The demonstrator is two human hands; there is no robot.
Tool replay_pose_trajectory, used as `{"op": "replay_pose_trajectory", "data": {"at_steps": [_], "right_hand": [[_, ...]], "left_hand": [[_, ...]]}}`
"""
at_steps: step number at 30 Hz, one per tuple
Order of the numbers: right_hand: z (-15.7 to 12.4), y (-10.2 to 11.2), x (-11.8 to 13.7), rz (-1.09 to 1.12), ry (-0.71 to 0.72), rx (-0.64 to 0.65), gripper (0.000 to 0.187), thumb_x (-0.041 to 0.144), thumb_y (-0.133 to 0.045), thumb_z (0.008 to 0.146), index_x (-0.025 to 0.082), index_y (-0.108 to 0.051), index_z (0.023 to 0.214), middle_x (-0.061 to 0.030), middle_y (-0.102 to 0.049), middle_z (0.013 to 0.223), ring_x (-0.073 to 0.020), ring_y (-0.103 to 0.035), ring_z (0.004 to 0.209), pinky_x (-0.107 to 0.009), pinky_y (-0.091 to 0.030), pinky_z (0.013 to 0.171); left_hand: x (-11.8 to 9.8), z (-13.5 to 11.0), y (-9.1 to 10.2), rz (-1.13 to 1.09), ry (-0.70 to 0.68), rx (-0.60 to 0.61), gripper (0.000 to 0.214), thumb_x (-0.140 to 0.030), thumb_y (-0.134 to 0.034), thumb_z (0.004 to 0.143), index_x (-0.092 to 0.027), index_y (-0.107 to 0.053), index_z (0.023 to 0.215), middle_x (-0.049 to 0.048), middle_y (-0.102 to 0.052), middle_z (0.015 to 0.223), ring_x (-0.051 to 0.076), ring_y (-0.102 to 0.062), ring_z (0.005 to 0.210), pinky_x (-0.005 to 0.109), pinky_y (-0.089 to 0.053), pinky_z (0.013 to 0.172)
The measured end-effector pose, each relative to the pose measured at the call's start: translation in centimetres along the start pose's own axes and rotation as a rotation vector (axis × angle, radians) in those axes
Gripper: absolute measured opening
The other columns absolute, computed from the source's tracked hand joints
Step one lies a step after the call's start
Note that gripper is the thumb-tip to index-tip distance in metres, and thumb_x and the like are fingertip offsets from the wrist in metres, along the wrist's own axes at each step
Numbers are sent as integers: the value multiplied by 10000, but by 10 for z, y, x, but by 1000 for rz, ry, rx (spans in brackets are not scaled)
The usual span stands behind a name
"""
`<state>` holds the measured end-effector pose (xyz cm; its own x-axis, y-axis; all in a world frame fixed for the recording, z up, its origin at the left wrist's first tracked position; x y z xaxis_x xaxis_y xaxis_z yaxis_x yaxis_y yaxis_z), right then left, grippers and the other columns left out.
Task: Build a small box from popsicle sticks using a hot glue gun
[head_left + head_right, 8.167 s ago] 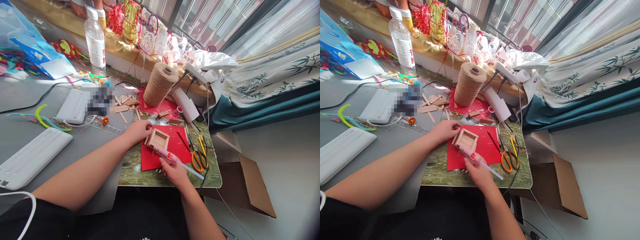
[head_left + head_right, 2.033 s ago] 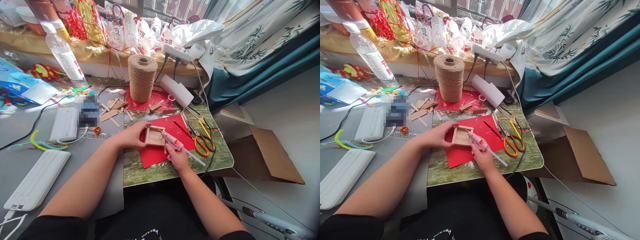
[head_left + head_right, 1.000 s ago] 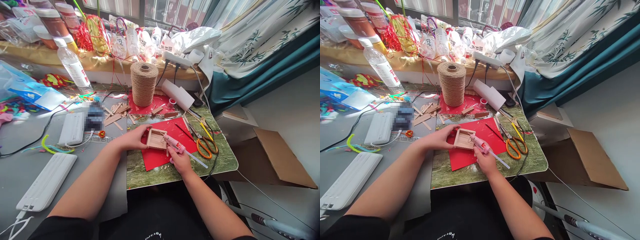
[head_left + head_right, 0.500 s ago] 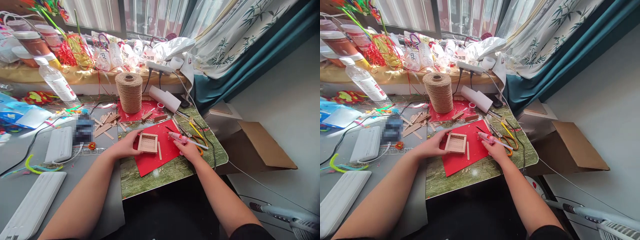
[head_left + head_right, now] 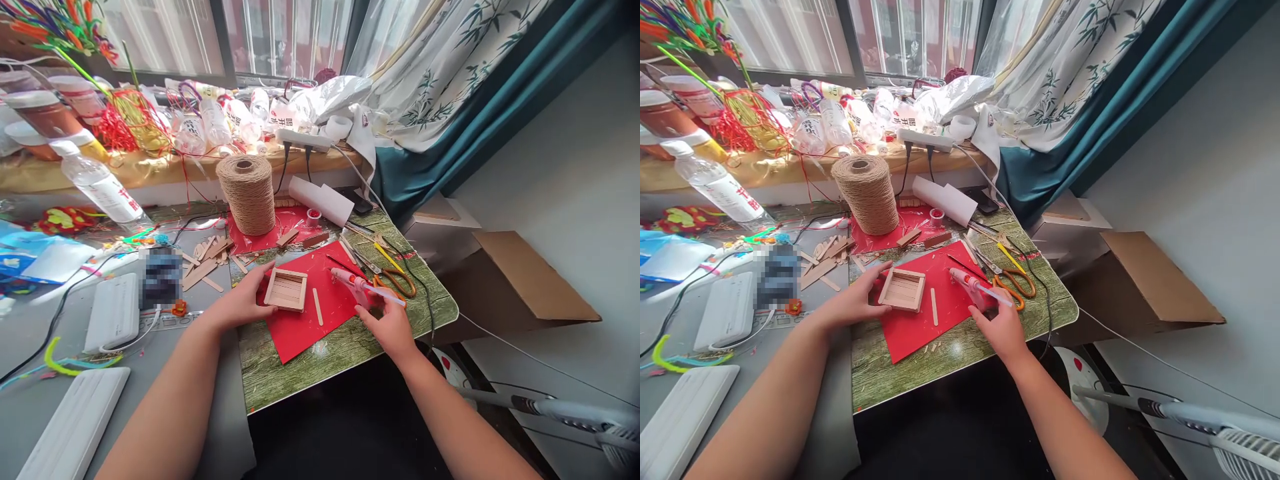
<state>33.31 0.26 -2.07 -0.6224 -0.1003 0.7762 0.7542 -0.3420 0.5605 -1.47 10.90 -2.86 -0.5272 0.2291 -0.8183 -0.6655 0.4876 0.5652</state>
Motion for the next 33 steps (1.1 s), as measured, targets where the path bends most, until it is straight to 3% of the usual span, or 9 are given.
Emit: {"op": "replay_pose_trajectory", "data": {"at_steps": [2, 3, 5, 7, 11, 14, 18, 24, 33], "right_hand": [[-16, 10, 21, -48, 115, -127, 152, 318, -736, 912, 243, -622, 980, -66, -660, 994, -254, -637, 916, -443, -540, 905], [-23, 3, 35, -53, 204, -63, 103, 270, -708, 931, 250, -608, 949, -60, -652, 965, -254, -632, 917, -440, -534, 900], [-34, -29, 62, -69, 363, 226, 89, 218, -655, 966, 253, -636, 1046, -76, -676, 1006, -266, -640, 961, -439, -534, 905], [-36, -55, 78, -134, 422, 370, 134, 226, -612, 1005, 236, -647, 1134, -99, -694, 1041, -278, -643, 975, -441, -534, 893], [-7, -86, 80, -307, 241, 355, 178, 346, -697, 978, 189, -641, 1041, -118, -669, 1016, -293, -631, 965, -436, -532, 870], [8, -98, 75, -408, 120, 391, 166, 295, -749, 933, 182, -635, 975, -124, -654, 1032, -286, -631, 946, -412, -521, 836], [10, -99, 70, -417, 39, 443, 91, 187, -691, 946, 190, -617, 893, -98, -653, 981, -240, -634, 866, -354, -482, 771], [6, -96, 67, -463, 27, 428, 172, 107, -590, 941, 208, -578, 802, -67, -639, 850, -219, -606, 769, -337, -424, 699], [-5, -86, 101, -261, 448, 333, 135, 137, -529, 997, 208, -637, 959, -70, -690, 918, -237, -610, 875, -371, -455, 816]], "left_hand": [[-3, 3, -1, 49, -36, -28, 1097, -461, -831, 766, -290, -240, 1674, 150, -385, 1668, 355, -491, 1460, 506, -443, 1202], [-5, 5, -3, 83, -43, -59, 1091, -492, -833, 766, -277, -256, 1668, 153, -366, 1681, 366, -448, 1492, 521, -402, 1231], [-7, 10, -4, 132, -17, -155, 1006, -542, -783, 819, -248, -294, 1648, 160, -366, 1681, 370, -416, 1512, 540, -355, 1253], [-7, 13, -4, 142, 50, -268, 855, -546, -689, 903, -217, -345, 1614, 171, -449, 1620, 351, -495, 1446, 531, -400, 1215], [-7, 13, -4, 101, 141, -336, 727, -449, -656, 914, -186, -416, 1547, 154, -635, 1397, 288, -671, 1166, 458, -550, 1024], [-3, 10, 1, 67, 175, -338, 649, -344, -647, 888, -221, -465, 1499, 111, -695, 1321, 255, -703, 1075, 418, -570, 950], [4, 6, 9, 75, 204, -372, 461, -331, -646, 884, -275, -597, 1339, 55, -757, 1203, 252, -712, 1089, 403, -555, 938], [5, 6, 12, 135, 200, -415, 327, -436, -687, 879, -264, -681, 1158, 50, -779, 1085, 251, -721, 1009, 386, -554, 886], [4, 6, 14, 161, 207, -422, 263, -431, -695, 860, -272, -689, 1070, 34, -783, 1042, 252, -723, 963, 365, -545, 816]]}}
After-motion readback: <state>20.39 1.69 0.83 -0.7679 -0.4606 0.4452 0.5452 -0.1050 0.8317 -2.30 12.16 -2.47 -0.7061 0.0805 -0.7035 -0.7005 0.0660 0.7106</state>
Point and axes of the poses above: each hand's wrist, its own z-axis towards the middle knuckle, its own y-axis out of the back of the hand, x = y × z, the point moved 8 cm from there along z, towards the middle knuckle
